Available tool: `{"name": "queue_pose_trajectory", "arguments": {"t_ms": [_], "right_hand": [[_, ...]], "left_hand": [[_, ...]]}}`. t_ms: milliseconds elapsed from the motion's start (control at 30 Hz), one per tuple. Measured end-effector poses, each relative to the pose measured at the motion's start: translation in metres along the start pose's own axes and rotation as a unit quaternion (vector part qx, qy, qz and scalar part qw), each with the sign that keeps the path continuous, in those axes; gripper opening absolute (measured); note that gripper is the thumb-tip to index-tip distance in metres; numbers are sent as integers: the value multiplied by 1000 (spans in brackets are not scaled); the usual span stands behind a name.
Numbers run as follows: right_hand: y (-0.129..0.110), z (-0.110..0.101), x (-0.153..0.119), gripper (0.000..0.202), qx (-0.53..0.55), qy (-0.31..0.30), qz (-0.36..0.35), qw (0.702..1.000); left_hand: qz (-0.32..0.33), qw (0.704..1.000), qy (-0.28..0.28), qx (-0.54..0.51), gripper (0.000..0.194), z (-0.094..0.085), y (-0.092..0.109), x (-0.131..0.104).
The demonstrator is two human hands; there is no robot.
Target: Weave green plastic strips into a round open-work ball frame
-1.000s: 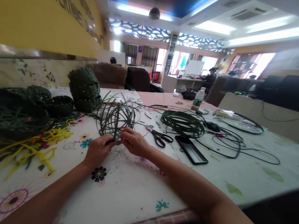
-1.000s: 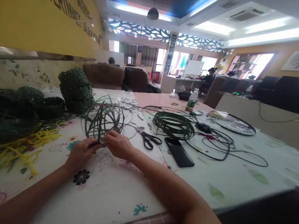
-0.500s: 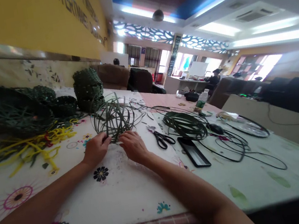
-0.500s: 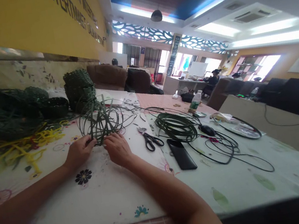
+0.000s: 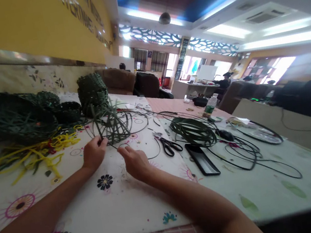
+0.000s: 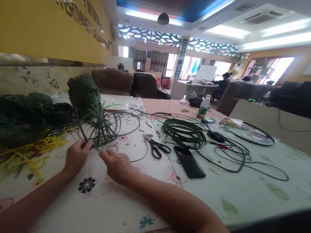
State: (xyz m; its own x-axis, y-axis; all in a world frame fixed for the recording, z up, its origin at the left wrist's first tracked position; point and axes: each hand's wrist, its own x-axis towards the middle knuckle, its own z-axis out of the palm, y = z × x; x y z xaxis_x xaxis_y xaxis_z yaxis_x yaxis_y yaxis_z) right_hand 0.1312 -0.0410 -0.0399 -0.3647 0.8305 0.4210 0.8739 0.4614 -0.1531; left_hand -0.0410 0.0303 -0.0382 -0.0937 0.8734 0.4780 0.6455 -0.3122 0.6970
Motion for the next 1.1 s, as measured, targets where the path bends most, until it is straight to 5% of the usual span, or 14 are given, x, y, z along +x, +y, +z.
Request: {"name": "queue_pose_trajectory", "arguments": {"t_ms": [133,367,467,567,700,800,900,1100], "right_hand": [[11,1,6,26,248,6,83,965],[22,7,11,16,487,-5,178,855],[24,9,13,35,557,-11,184,810],[23,14,13,31,583,23,168,794],[21,22,12,26,523,44,112,844],[26,21,12,26,391,58,41,918],[34,12,13,31,215,52,88,971],[35,-7,12,26,-2,-29,56,998]], "left_hand": [[4,1000,8,-1,31,-2,-5,0],[174,983,-57,-9,27,10,14,-26],[144,987,-56,-34,27,14,17,-29],[49,993,-61,-92,31,18,14,-26],[-34,986,-68,-147,33,19,9,-20],[-14,985,-116,-124,33,15,10,-18],[38,972,-195,-125,33,11,13,-18],[43,977,-178,-105,34,9,13,-16]]}}
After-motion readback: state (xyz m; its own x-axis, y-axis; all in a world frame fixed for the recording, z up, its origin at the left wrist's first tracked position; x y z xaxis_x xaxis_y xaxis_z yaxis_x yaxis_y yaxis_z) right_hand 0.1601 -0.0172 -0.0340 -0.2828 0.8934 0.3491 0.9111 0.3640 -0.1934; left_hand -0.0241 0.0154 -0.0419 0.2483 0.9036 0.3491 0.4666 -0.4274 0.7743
